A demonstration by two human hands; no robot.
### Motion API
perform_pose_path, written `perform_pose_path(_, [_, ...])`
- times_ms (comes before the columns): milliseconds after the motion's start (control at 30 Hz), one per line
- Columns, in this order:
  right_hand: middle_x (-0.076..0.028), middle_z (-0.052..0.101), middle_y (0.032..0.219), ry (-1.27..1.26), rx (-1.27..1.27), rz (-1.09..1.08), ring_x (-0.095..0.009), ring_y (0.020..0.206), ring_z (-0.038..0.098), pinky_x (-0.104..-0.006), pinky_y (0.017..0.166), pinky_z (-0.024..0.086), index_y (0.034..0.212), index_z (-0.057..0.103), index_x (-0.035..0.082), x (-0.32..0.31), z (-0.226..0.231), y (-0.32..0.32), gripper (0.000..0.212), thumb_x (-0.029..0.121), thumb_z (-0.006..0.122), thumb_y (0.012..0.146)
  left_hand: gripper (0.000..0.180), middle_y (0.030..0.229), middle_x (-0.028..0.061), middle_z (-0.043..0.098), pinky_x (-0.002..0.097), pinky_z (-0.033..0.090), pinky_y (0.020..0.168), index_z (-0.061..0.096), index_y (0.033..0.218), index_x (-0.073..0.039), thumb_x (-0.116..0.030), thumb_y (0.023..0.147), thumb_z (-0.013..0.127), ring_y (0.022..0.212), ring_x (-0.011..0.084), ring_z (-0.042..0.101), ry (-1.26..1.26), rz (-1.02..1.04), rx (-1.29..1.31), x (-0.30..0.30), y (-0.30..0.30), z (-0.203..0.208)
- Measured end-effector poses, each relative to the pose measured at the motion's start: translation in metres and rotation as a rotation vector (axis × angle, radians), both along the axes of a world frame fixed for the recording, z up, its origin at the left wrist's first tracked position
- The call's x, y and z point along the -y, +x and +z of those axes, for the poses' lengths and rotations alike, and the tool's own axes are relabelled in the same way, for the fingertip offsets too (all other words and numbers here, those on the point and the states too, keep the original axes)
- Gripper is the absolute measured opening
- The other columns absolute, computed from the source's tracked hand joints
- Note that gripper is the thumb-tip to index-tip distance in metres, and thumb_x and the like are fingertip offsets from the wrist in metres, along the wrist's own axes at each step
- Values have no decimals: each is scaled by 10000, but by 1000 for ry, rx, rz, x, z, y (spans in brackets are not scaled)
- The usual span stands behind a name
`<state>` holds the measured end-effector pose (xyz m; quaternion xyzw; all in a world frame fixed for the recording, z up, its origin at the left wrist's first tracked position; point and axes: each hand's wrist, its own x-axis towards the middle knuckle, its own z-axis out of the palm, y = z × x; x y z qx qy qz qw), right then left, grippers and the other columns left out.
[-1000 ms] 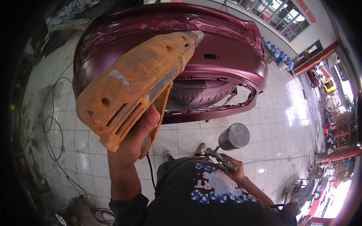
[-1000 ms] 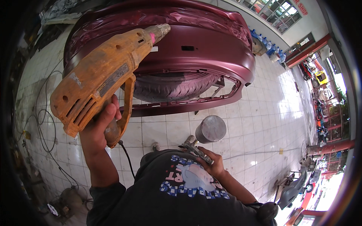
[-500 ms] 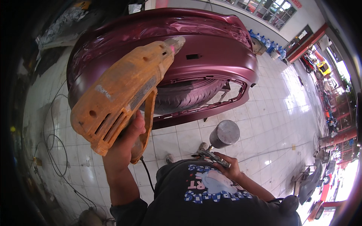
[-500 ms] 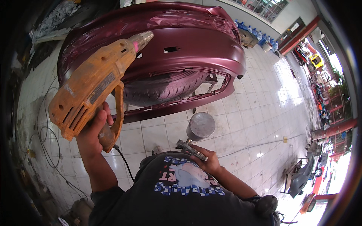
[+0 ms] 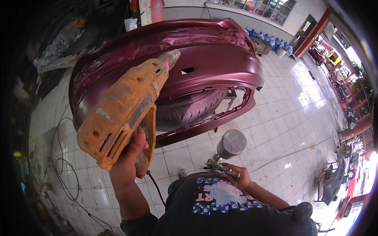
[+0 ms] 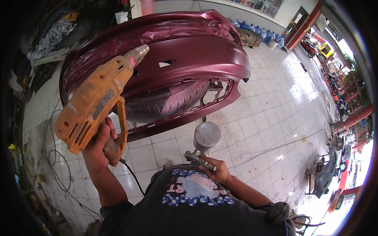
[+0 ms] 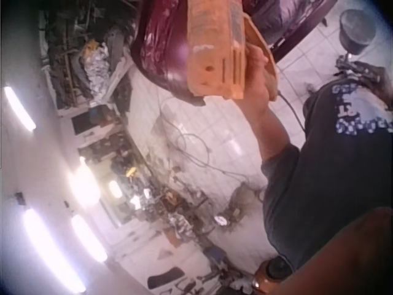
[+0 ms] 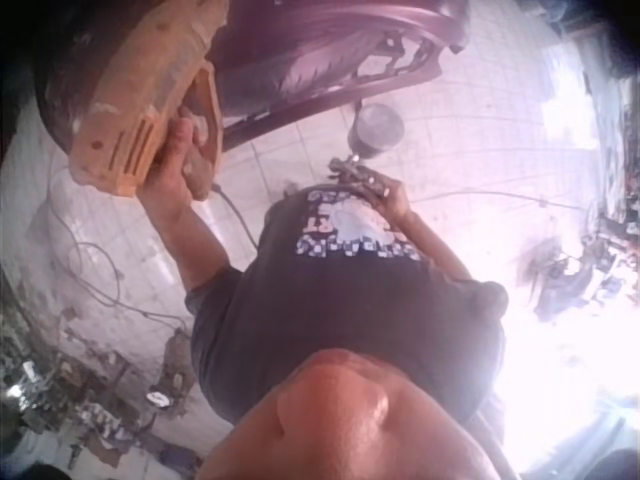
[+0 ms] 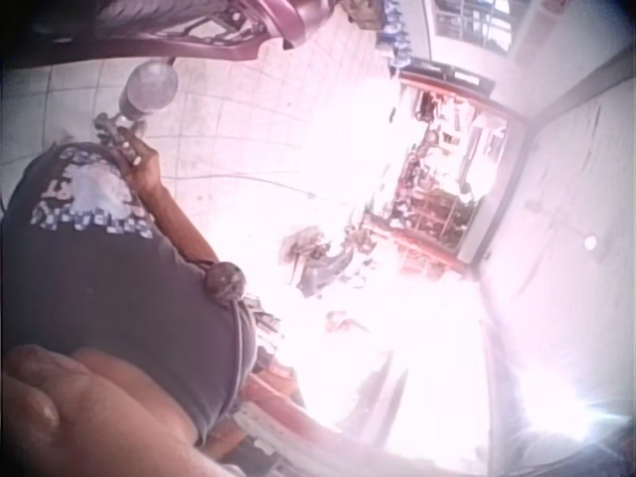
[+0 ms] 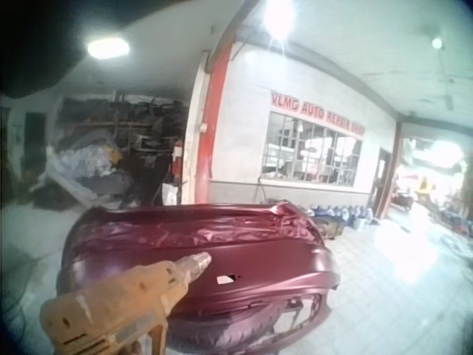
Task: The person uses a spray gun to apply paint to a maroon car bumper mounted on a stand. They move around the bumper to cover different areas and occasionally use a heat gun to assist with the process.
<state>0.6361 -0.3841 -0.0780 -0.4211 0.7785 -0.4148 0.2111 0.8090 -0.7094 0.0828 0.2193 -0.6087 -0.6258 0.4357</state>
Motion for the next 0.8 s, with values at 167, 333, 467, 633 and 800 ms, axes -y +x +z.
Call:
perform_pose_path(167, [-240, 729, 1083, -7, 37, -18, -346, 1011, 737, -376, 854, 584, 1284, 642, 17, -4, -1, -3, 450, 161, 788, 884, 409, 895, 91, 629, 290, 485, 654, 614, 1196, 2, -184, 879, 791, 722, 159, 577, 4, -21, 2, -1, -7, 0])
perform_pose_path(333, [-234, 730, 1094, 4, 54, -23, -328, 1009, 742, -368, 854, 582, 1286, 643, 11, -5, -1, -4, 446, 149, 785, 886, 428, 902, 92, 627, 290, 483, 649, 596, 1218, 5, -164, 876, 791, 720, 161, 574, -5, -2, -6, 0, -6, -2])
perform_pose_path(467, [-230, 730, 1104, -9, 51, -20, -318, 1008, 743, -364, 857, 580, 1286, 643, 8, -4, -3, -1, 443, 139, 784, 887, 429, 907, 93, 625, 295, 484, 650, 584, 1229, 5, -146, 879, 781, 724, 163, 574, -18, 18, -8, 3, -2, -2])
perform_pose_path(633, [-228, 730, 1108, -23, 38, -19, -310, 1005, 745, -367, 854, 583, 1274, 650, 8, -3, -1, 2, 429, 135, 784, 887, 415, 912, 90, 625, 294, 481, 653, 582, 1229, 2, -134, 885, 769, 734, 163, 578, -6, 41, -11, 6, 2, -2])
perform_pose_path(800, [-231, 733, 1073, -91, 56, -17, -330, 991, 744, -376, 838, 589, 1278, 649, 23, -12, -21, 1, 436, 149, 788, 885, 283, 956, 62, 641, 285, 479, 672, 638, 1151, -9, -114, 907, 736, 765, 145, 580, 24, 119, 66, 10, 9, -17])
